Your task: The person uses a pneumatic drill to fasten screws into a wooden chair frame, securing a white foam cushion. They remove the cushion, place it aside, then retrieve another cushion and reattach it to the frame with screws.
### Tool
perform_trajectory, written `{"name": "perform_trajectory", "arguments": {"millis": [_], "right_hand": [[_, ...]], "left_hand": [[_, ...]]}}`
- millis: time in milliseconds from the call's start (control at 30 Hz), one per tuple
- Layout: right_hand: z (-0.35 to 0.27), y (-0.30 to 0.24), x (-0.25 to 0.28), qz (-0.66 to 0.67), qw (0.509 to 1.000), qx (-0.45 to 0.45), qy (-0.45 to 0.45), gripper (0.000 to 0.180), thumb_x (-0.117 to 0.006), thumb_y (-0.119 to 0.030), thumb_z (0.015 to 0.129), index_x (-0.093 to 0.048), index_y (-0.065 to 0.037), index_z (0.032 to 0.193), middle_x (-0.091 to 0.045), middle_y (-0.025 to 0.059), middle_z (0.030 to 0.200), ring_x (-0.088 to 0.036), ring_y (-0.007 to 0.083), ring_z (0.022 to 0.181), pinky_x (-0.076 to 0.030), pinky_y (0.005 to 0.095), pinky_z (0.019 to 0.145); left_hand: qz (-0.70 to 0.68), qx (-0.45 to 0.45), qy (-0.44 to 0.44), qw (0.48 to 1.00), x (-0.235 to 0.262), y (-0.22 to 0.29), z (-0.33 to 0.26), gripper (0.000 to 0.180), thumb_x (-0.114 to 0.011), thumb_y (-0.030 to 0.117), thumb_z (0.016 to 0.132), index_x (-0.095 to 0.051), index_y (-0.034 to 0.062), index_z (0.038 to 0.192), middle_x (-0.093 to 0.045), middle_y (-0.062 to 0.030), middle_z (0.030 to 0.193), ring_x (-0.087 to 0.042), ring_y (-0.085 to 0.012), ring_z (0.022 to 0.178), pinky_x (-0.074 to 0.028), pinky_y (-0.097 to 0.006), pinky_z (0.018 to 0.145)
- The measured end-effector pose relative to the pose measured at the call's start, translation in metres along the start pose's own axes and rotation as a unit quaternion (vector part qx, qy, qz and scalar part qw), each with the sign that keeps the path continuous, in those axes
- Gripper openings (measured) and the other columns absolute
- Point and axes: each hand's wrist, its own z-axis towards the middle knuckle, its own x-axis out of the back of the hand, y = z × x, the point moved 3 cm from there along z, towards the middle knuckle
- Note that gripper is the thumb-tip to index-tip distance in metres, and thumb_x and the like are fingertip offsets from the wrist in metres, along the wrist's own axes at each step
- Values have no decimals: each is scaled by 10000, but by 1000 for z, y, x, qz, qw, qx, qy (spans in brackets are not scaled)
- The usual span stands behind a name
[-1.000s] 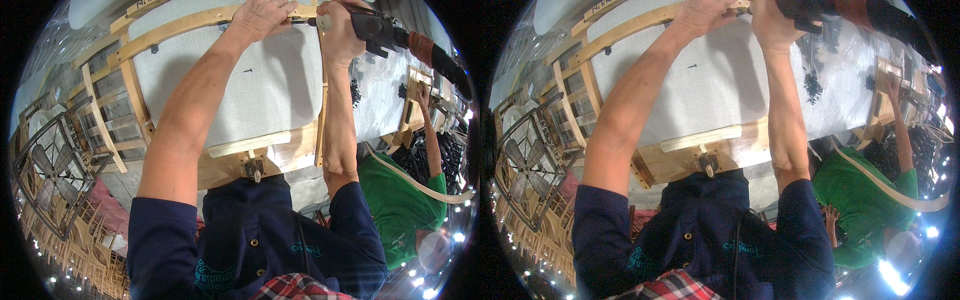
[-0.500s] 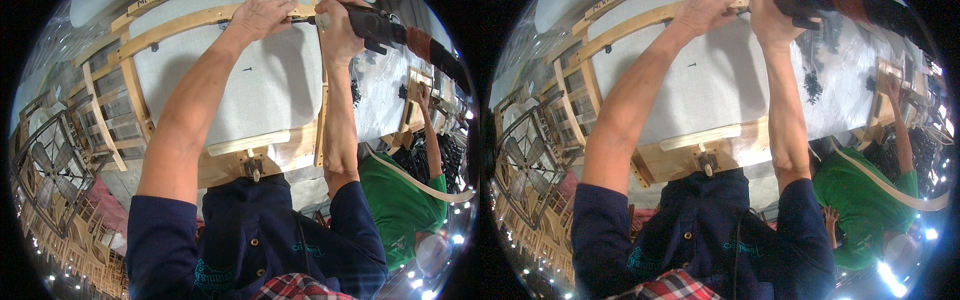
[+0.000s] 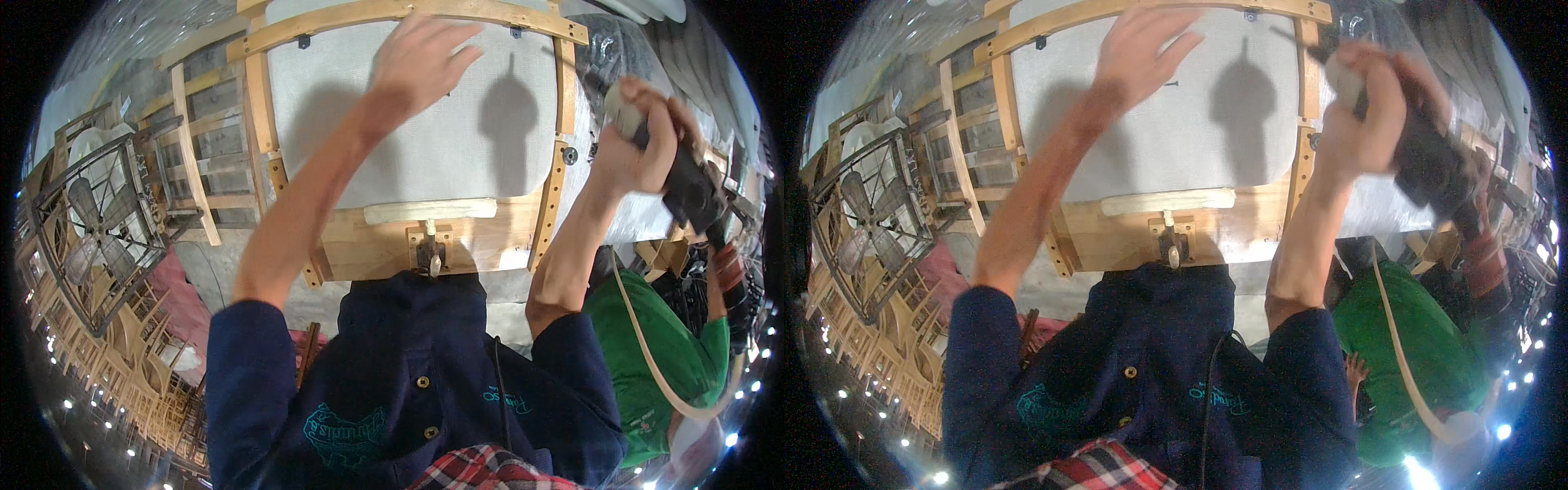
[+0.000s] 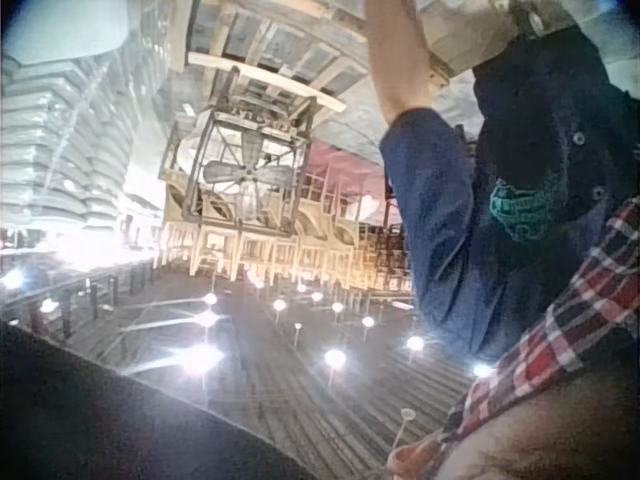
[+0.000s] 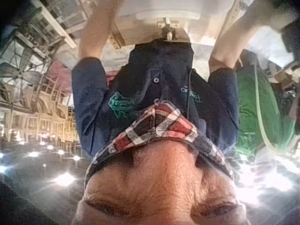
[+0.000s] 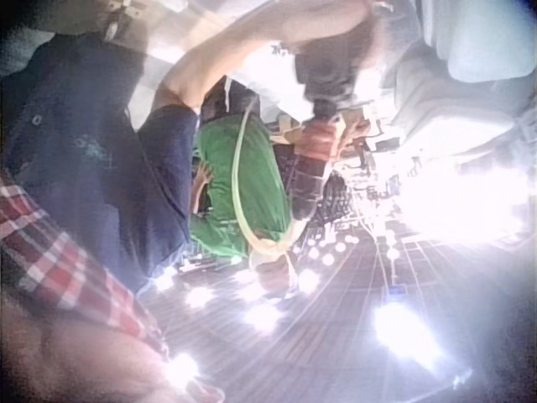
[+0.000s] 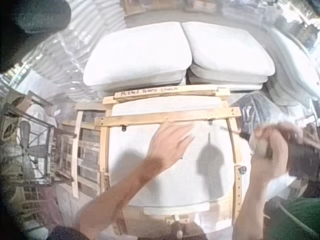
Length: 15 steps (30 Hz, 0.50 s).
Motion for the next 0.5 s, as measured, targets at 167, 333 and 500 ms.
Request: {"name": "perform_trajectory", "arguments": {"millis": [167,333,500], "right_hand": [[-44,-30,18,346,921,-152,93,284,-512,58,809,-575,14,1082,-641,168,732,-671,288,665,-577,427,740],[-68,-49,29,365,897,-220,115,309,-526,-29,815,-583,-24,1118,-587,160,675,-643,294,689,-553,501,767],[-70,-65,31,409,868,-240,145,278,-528,-71,834,-586,-41,1105,-576,144,674,-633,294,682,-542,522,766]], "left_hand": [[-39,128,-13,991,16,22,-69,276,-764,263,899,-774,124,1137,-730,-51,1035,-647,-264,975,-539,-421,851],[-2,129,9,992,5,28,-72,227,-765,253,889,-788,101,1054,-706,-38,965,-635,-252,986,-540,-398,816],[-111,285,-24,952,7,37,-73,173,-693,203,960,-756,85,1070,-736,-46,1001,-646,-220,871,-513,-334,793]]}}
